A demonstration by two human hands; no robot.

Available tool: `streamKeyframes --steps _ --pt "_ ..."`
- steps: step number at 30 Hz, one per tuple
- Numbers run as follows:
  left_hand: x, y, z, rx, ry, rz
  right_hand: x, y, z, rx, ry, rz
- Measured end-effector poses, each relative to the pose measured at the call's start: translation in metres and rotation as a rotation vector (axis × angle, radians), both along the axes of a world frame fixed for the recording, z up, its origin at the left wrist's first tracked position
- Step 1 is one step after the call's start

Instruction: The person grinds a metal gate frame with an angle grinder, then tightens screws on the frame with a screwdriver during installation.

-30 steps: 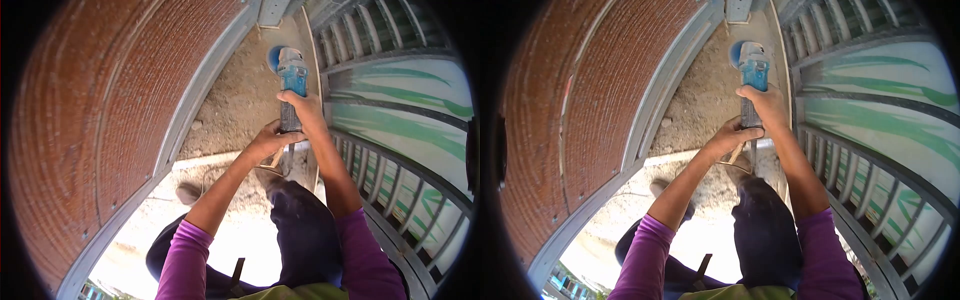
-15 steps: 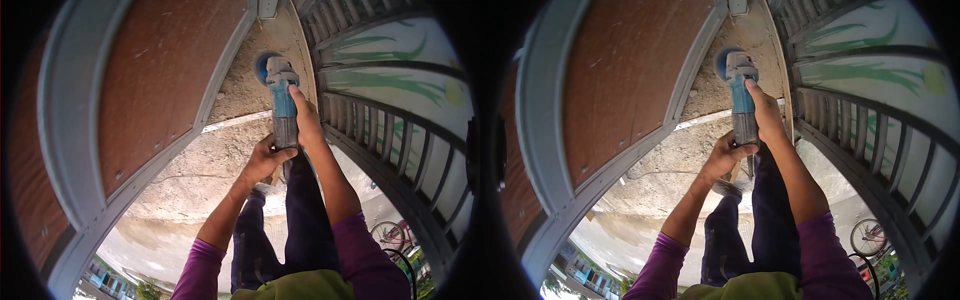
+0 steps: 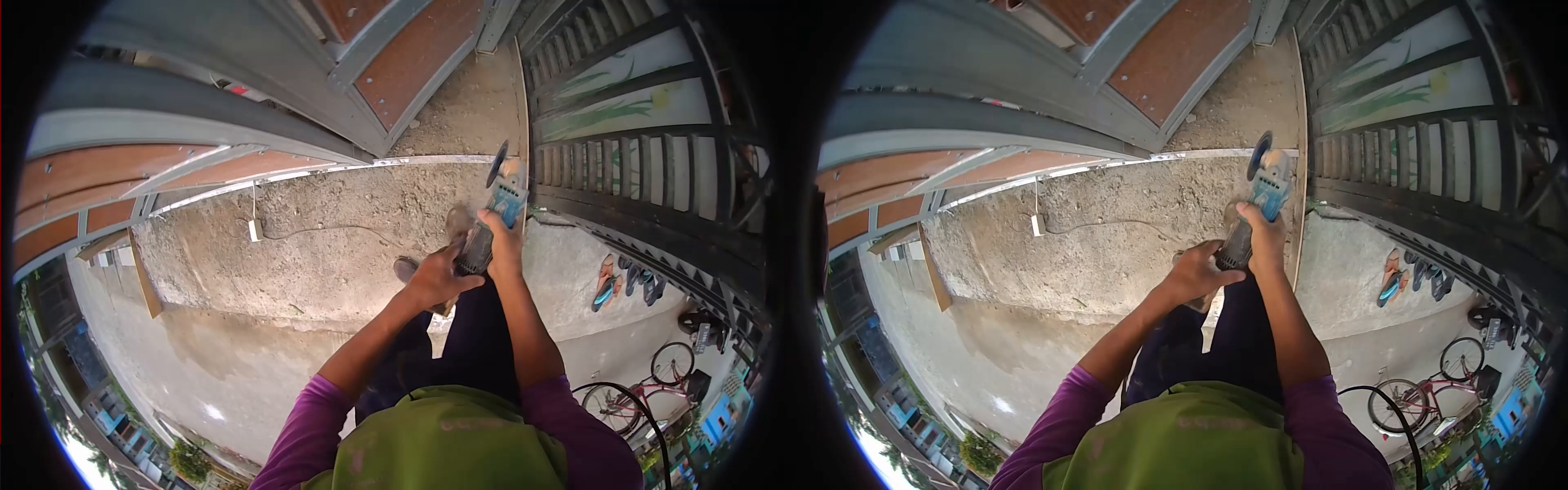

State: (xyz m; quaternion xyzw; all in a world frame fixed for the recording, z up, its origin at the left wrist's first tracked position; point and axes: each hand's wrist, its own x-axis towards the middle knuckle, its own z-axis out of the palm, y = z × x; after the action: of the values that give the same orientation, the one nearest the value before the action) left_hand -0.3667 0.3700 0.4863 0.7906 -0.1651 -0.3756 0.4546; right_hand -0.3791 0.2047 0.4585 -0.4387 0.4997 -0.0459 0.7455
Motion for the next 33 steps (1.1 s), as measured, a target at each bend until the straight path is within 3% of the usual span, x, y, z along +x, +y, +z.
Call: streamKeyframes --steps 3,6,7,9,12,14,16,22,25,27,29,32,33 --pt "-0.022 0.063 0.038 0.008 0.125 0.009 -0.026 0.02 0.008 0.152 0.063 0.154" --pt "-0.064 0.137 0.035 -0.039 0.373 0.227 -0.031 0.05 0.033 0.305 0.113 0.386" --pt "-0.078 0.153 0.042 -0.088 0.565 0.368 -0.037 0.065 0.038 0.345 0.137 0.495" --pt "-0.113 0.183 0.032 -0.195 0.572 0.477 -0.03 0.083 0.045 0.372 0.15 0.681" --pt "-0.152 0.21 0.027 -0.186 0.311 0.46 -0.012 0.133 0.069 0.386 0.104 0.951" --pt "-0.163 0.226 0.034 -0.245 0.303 0.546 0.008 0.174 0.084 0.39 0.081 1.125" --pt "-0.171 0.239 0.035 -0.331 0.264 0.61 0.024 0.219 0.104 0.437 0.057 1.202" --pt "-0.167 0.327 0.051 -0.376 0.57 0.774 0.075 0.374 0.16 0.445 -0.069 1.392" --pt "-0.158 0.381 0.055 -0.442 0.527 0.847 0.099 0.456 0.18 0.471 -0.103 1.394" --pt "-0.164 0.407 0.018 -0.457 0.117 0.874 0.111 0.513 0.197 0.496 -0.102 1.374" --pt "-0.153 0.445 0.026 -0.301 -0.091 0.856 0.123 0.565 0.214 0.516 -0.151 1.378" --pt "-0.116 0.502 0.032 -0.281 0.052 1.073 0.141 0.641 0.239 0.51 -0.256 1.395" --pt "-0.103 0.517 0.038 -0.285 0.088 1.037 0.144 0.664 0.246 0.523 -0.28 1.391"
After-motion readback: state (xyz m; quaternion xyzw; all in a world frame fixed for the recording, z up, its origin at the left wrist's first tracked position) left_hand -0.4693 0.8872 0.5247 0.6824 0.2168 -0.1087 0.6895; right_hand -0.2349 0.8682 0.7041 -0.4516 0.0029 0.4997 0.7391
